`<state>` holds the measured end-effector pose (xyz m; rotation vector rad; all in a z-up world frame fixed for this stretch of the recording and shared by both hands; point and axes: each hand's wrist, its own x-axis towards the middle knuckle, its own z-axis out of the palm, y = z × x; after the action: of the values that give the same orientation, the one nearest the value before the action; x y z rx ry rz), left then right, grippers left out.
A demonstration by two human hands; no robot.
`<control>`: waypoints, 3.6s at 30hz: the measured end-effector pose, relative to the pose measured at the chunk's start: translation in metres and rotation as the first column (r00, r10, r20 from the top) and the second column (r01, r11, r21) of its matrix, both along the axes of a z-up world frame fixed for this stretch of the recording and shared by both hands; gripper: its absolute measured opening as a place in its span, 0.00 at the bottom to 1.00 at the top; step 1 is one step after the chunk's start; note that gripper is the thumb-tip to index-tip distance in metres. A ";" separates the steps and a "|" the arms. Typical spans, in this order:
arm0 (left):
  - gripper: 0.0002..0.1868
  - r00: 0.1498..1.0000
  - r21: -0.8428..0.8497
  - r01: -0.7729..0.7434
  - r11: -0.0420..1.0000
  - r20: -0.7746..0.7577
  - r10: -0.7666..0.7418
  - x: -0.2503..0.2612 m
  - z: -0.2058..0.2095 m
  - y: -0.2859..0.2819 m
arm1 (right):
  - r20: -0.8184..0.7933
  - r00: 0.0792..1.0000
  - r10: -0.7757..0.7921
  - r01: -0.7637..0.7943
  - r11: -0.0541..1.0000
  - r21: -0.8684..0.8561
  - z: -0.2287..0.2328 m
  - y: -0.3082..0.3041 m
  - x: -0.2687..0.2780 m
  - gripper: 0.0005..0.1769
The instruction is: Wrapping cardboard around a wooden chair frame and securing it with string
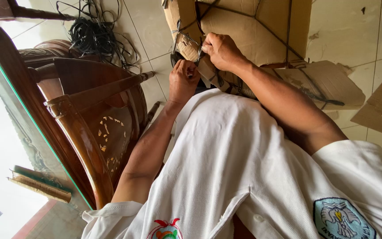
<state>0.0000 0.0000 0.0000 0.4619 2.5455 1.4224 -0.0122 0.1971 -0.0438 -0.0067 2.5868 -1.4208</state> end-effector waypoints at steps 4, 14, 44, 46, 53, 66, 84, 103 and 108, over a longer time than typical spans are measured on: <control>0.10 1.000 -0.013 0.004 1.000 0.007 -0.004 0.000 -0.004 -0.003 | 0.022 1.000 -0.012 0.012 1.000 0.000 0.002 0.004 -0.001 0.06; 0.11 0.964 0.003 -0.179 0.984 0.200 0.175 0.011 -0.006 -0.014 | 0.298 0.949 -0.102 0.107 0.994 -0.001 -0.018 0.098 0.064 0.06; 0.31 0.494 -0.401 -0.713 0.576 0.296 0.818 -0.103 -0.081 0.069 | -0.260 0.902 -0.345 0.427 0.619 0.659 0.001 0.140 0.206 0.14; 0.31 0.487 -0.411 -0.716 0.565 0.286 0.825 -0.103 -0.088 0.067 | -0.254 0.901 -0.352 0.424 0.590 0.687 0.004 0.142 0.204 0.13; 0.30 0.485 -0.320 -0.768 0.555 0.275 0.830 -0.102 -0.079 0.072 | -0.263 0.890 -0.372 0.448 0.612 0.652 0.012 0.142 0.195 0.13; 0.26 0.597 -0.237 -0.692 0.682 0.342 0.725 -0.085 -0.013 0.093 | -0.374 0.794 -0.479 0.596 0.497 0.631 0.035 0.134 0.193 0.11; 0.30 0.680 -0.251 -0.622 0.742 0.297 0.671 -0.084 -0.029 0.084 | -0.271 0.776 -0.570 0.596 0.521 0.611 0.004 0.132 0.212 0.14; 0.42 0.625 -0.167 -0.702 0.692 0.321 0.711 -0.017 -0.045 0.095 | -0.123 0.887 -0.444 0.460 0.871 0.172 0.033 0.164 0.234 0.20; 0.62 0.606 -0.162 -0.705 0.691 0.370 0.705 0.085 -0.008 0.152 | -0.099 0.945 -0.312 0.322 0.941 0.101 0.043 0.180 0.243 0.22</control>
<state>0.0851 0.1519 -0.0077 -0.8917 2.4349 1.4995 0.2311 0.3772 -0.0005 0.3952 2.8336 -1.3871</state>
